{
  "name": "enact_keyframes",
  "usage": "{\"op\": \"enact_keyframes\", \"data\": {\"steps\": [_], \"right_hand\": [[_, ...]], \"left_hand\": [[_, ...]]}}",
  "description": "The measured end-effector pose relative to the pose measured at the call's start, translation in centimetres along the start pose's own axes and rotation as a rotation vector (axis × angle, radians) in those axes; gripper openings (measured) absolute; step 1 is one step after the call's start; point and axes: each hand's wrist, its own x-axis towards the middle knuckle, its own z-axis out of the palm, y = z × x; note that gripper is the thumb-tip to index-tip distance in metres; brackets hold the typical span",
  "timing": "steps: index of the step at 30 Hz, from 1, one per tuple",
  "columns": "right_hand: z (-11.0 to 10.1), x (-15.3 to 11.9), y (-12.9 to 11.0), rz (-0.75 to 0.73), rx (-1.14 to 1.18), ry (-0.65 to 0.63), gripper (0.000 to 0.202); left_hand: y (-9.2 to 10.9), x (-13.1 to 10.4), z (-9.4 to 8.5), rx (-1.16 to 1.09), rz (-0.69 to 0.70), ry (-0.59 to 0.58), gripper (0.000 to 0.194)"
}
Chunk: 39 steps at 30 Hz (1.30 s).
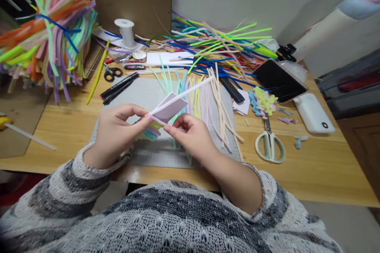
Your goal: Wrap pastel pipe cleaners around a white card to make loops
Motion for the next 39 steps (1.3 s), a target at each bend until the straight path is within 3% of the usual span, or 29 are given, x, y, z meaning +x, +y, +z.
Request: {"op": "enact_keyframes", "data": {"steps": [5,12,16,22,29,39], "right_hand": [[-0.1,0.3,-0.1,0.034,0.009,-0.078,0.031],[-0.5,0.3,-0.2,-0.069,0.121,-0.153,0.020],[-0.9,0.4,0.1,0.034,0.261,-0.177,0.026],[-0.8,0.4,0.0,0.086,0.205,-0.248,0.026],[-0.5,0.5,0.1,-0.005,0.186,-0.221,0.023],[0.2,0.0,0.3,-0.139,0.003,0.056,0.014]], "left_hand": [[0.0,0.3,-0.4,-0.177,-0.092,-0.064,0.008],[-0.4,0.8,-1.0,-0.313,-0.184,-0.114,0.011],[-0.5,0.9,-1.3,-0.354,-0.191,-0.164,0.012],[-0.6,0.9,-1.1,-0.379,-0.212,-0.170,0.014],[-0.2,0.9,-1.2,-0.471,-0.367,-0.201,0.020],[-0.4,0.8,-0.9,-0.409,-0.223,-0.170,0.019]]}}
